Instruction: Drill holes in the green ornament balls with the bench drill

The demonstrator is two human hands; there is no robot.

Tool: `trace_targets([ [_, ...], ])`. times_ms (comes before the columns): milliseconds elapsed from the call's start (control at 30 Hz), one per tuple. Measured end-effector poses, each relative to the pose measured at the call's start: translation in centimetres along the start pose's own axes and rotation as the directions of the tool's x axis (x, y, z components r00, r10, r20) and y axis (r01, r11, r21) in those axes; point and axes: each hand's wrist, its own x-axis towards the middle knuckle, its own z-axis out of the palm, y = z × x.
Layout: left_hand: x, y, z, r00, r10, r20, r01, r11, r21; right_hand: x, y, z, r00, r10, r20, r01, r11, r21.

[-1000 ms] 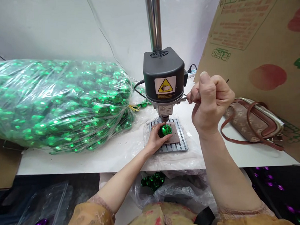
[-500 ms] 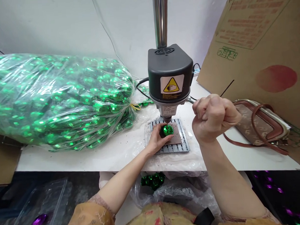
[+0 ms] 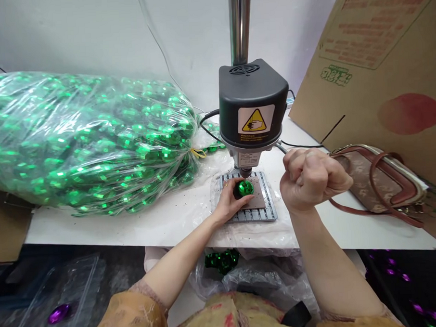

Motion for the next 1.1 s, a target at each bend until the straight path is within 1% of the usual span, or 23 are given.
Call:
trace_targets([
  [200, 0.0, 0.2, 0.0, 1.0, 0.001, 0.0, -0.001, 1.0, 0.008, -0.3, 0.2, -0.2, 0.999, 0.009, -0.032, -0.009, 1.0, 0.001],
  [333, 0.0, 0.3, 0.0, 1.0, -0.001, -0.009, 0.001, 1.0, 0.011, -1.0, 0.3, -0.6, 1.0, -0.012, -0.017, 0.012, 1.0, -0.001],
  [433, -0.1, 0.3, 0.0, 1.0, -0.014, -0.01, 0.014, 1.0, 0.005, -0.8, 0.0, -0.3, 1.0, 0.0, -0.031, 0.0, 1.0, -0.011],
  [467, 0.0, 0.3, 0.1, 1.0, -0.017, -0.008, 0.017, 1.0, -0.003, -0.4, -0.2, 0.0, 0.999, 0.023, -0.046, -0.024, 0.999, -0.023],
  [533, 0.1, 0.3, 0.2, 1.0, -0.029, -0.008, 0.029, 0.999, -0.024, 0.8, -0.6, 0.8, 0.99, 0.115, -0.08, -0.119, 0.991, -0.058],
  [600, 0.2, 0.6, 0.3, 0.998, -0.052, -0.026, 0.051, 0.997, -0.052, 2.4, -0.8, 1.6, 0.967, 0.227, -0.114, -0.238, 0.967, -0.089],
  [667, 0.1, 1.1, 0.4, 0.995, -0.074, -0.072, 0.068, 0.995, -0.075, 3.8, -0.8, 2.2, 0.938, 0.323, -0.125, -0.336, 0.937, -0.101],
  [733, -1.0, 1.6, 0.1, 0.981, -0.078, -0.178, 0.071, 0.996, -0.044, 4.7, -0.6, 2.5, 0.923, 0.368, -0.115, -0.379, 0.92, -0.102],
  [767, -2.0, 1.8, -0.2, 0.969, -0.063, -0.239, 0.063, 0.998, -0.004, 4.9, -0.6, 2.5, 0.922, 0.372, -0.108, -0.383, 0.918, -0.106],
  [800, -3.3, 1.9, -0.5, 0.96, -0.03, -0.279, 0.044, 0.998, 0.046, 5.0, -0.5, 2.6, 0.924, 0.368, -0.105, -0.379, 0.918, -0.114],
  [833, -5.0, 1.8, -1.0, 0.96, 0.018, -0.281, 0.009, 0.995, 0.094, 5.0, -0.5, 2.6, 0.926, 0.361, -0.106, -0.373, 0.92, -0.12],
  [867, -6.9, 1.6, -1.5, 0.971, 0.072, -0.229, -0.042, 0.99, 0.134, 5.0, -0.4, 2.6, 0.929, 0.353, -0.11, -0.365, 0.923, -0.122],
  [900, -9.1, 1.2, -2.0, 0.986, 0.121, -0.114, -0.102, 0.983, 0.155, 4.9, -0.4, 2.6, 0.932, 0.345, -0.114, -0.357, 0.927, -0.117],
  [933, -11.3, 0.8, -2.5, 0.988, 0.148, 0.051, -0.154, 0.975, 0.161, 4.8, -0.4, 2.6, 0.934, 0.337, -0.118, -0.349, 0.931, -0.108],
  [967, -13.4, 0.2, -2.9, 0.962, 0.135, 0.236, -0.178, 0.969, 0.17, 4.8, -0.4, 2.6, 0.935, 0.333, -0.12, -0.345, 0.934, -0.099],
  [1000, -15.4, -0.4, -3.2, 0.914, 0.082, 0.398, -0.171, 0.966, 0.193, 4.7, -0.5, 2.7, 0.936, 0.331, -0.119, -0.343, 0.935, -0.093],
  [1033, -17.1, -1.1, -3.4, 0.855, 0.007, 0.518, -0.146, 0.963, 0.227, 4.7, -0.5, 2.7, 0.937, 0.328, -0.118, -0.339, 0.936, -0.093],
  [1067, -18.4, -1.9, -3.4, 0.808, -0.075, 0.585, -0.106, 0.957, 0.27, 4.7, -0.6, 2.8, 0.937, 0.328, -0.117, -0.34, 0.935, -0.1],
  [1100, -19.4, -2.6, -3.3, 0.781, -0.156, 0.605, -0.054, 0.948, 0.314, 4.8, -0.6, 2.8, 0.937, 0.329, -0.119, -0.342, 0.933, -0.112],
])
